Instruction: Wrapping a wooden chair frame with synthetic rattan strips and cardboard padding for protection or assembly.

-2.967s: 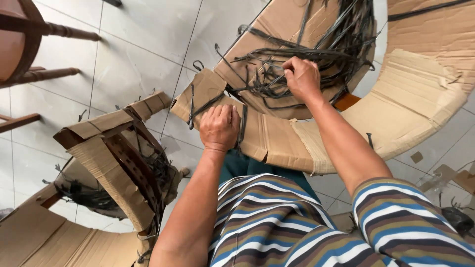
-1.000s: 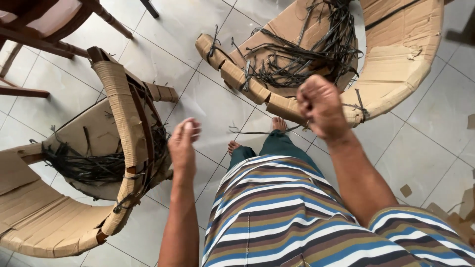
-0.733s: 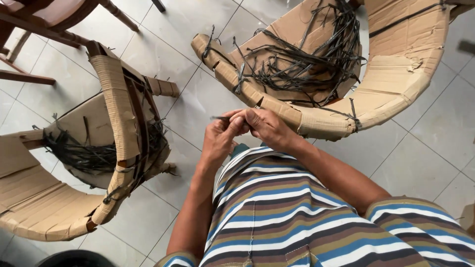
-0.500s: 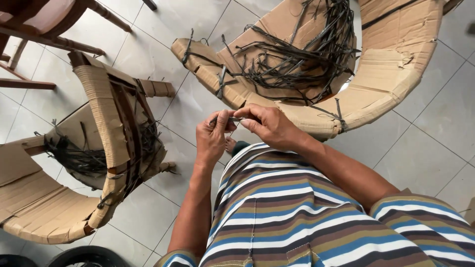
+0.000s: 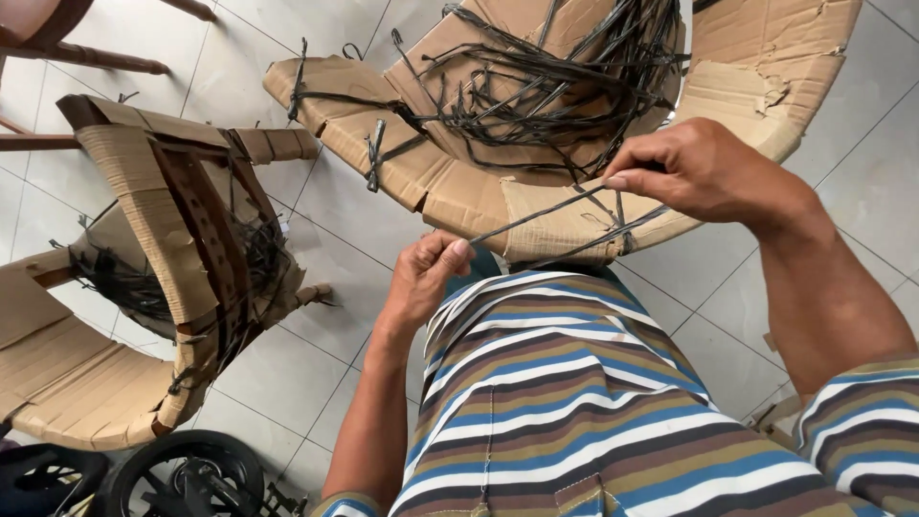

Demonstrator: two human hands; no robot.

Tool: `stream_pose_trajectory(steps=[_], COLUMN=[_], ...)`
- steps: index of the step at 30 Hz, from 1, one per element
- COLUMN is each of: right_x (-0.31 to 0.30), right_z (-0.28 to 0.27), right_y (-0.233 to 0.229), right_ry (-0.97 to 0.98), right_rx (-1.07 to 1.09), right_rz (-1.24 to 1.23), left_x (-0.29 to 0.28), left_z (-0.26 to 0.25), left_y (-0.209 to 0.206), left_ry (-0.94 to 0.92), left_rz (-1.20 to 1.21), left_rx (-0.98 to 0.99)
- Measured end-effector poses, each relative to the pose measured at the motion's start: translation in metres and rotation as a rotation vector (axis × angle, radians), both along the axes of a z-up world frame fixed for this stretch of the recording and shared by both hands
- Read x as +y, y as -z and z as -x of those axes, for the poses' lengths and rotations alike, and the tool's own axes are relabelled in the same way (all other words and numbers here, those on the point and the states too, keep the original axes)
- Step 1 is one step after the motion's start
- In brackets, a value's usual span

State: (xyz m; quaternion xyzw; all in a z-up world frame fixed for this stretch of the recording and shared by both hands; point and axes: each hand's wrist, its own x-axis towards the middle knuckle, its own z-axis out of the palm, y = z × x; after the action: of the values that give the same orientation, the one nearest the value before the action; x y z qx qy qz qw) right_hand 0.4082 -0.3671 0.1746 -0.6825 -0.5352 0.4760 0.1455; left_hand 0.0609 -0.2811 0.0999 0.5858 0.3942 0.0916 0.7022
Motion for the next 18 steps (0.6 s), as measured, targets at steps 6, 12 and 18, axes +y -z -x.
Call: stream_pose_trajectory(steps=[6, 12, 18], right_x=[0.004, 0.019, 0.117], right_z=[-0.036, -0.094, -0.051], right_y=[0.000, 0.047, 0.090], right_ry=[-0.011, 0.087, 0.102], right_rx=[-0.164, -0.385, -0.433], right_rz=[0.084, -0.214, 0.115], left_x=[-0.034, -0.029, -0.005], left_z=[-0.030, -0.010, 0.045], left_y=[0.003, 0.014, 0.079], left_ry=[-0.107, -0.107, -0.296], left_rz=[0.179, 0.366, 0.409], left_rx=[-0.101, 0.059, 0.401])
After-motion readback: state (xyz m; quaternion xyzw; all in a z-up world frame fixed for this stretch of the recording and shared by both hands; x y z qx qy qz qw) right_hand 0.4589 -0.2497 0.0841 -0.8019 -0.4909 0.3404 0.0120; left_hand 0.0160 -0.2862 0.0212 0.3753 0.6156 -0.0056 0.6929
